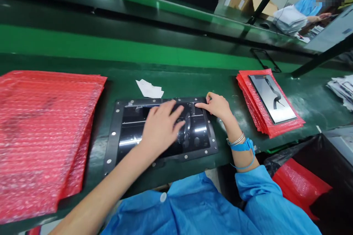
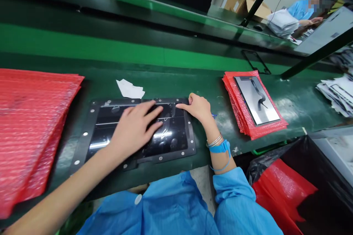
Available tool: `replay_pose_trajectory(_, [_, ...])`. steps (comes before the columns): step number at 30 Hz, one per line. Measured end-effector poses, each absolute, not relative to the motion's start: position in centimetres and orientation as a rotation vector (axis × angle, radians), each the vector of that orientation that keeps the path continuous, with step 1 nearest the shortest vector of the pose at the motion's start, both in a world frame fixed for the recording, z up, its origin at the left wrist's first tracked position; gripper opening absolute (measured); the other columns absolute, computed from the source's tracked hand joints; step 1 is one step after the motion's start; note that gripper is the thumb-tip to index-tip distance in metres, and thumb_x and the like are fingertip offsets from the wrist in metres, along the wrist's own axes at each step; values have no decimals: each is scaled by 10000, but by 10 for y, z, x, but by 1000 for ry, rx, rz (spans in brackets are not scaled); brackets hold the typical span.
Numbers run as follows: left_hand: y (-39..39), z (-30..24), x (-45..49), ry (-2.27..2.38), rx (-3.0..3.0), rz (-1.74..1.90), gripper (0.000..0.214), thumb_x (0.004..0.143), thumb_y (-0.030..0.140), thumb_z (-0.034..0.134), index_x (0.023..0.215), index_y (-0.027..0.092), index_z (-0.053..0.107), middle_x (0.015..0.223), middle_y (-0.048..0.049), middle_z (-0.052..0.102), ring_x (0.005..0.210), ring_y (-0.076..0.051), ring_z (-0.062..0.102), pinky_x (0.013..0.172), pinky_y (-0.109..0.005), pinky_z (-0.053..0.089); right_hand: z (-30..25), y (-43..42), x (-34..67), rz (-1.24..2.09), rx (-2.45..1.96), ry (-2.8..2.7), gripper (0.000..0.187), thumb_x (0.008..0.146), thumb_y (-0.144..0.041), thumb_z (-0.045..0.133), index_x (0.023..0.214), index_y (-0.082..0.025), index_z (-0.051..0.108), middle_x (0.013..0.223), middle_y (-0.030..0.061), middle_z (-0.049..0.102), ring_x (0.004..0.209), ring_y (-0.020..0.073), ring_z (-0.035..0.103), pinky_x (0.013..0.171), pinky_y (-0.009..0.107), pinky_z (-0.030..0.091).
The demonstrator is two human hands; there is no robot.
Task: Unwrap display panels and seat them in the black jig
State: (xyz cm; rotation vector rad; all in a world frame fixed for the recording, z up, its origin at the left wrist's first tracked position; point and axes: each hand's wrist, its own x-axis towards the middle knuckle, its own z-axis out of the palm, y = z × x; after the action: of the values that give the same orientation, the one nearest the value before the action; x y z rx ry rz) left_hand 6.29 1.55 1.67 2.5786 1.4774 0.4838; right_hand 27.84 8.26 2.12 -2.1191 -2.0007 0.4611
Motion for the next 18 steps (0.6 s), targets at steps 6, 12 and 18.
replay_pose_trajectory(6, [30, 18, 54, 1643, 2491, 493, 523, 912, 331, 499, 1368, 76, 468, 1176, -192, 619, 1098, -339, 554, 956, -495, 396, 18, 76, 277, 537, -1975, -1808, 332, 812, -505, 630, 659, -226, 537, 536, -36, 538, 584, 160, 533, 549, 260, 291])
replay_pose_trajectory(12, [22, 21, 57, 1611, 2428, 819, 466, 903, 312, 501, 1294, 59, 487, 1185, -194, 574, 1123, -326, 500, 974, -469, 375, 13, 70, 281, 983, -1577, -1677, 407, 735, -606, 639, 782, -203, 677, 585, -22, 567, 557, 145, 500, 537, 255, 346])
replay_pose_trajectory(18, [12, 28, 42, 1462, 2389, 1189, 337, 927, 260, 447, 1230, 146, 542, 1174, -142, 605, 1115, -257, 533, 988, -419, 362, 10, 57, 271, 1409, -1460, -1174, 436, 590, -627, 768, 572, -208, 648, 572, 32, 647, 585, 213, 632, 565, 321, 524])
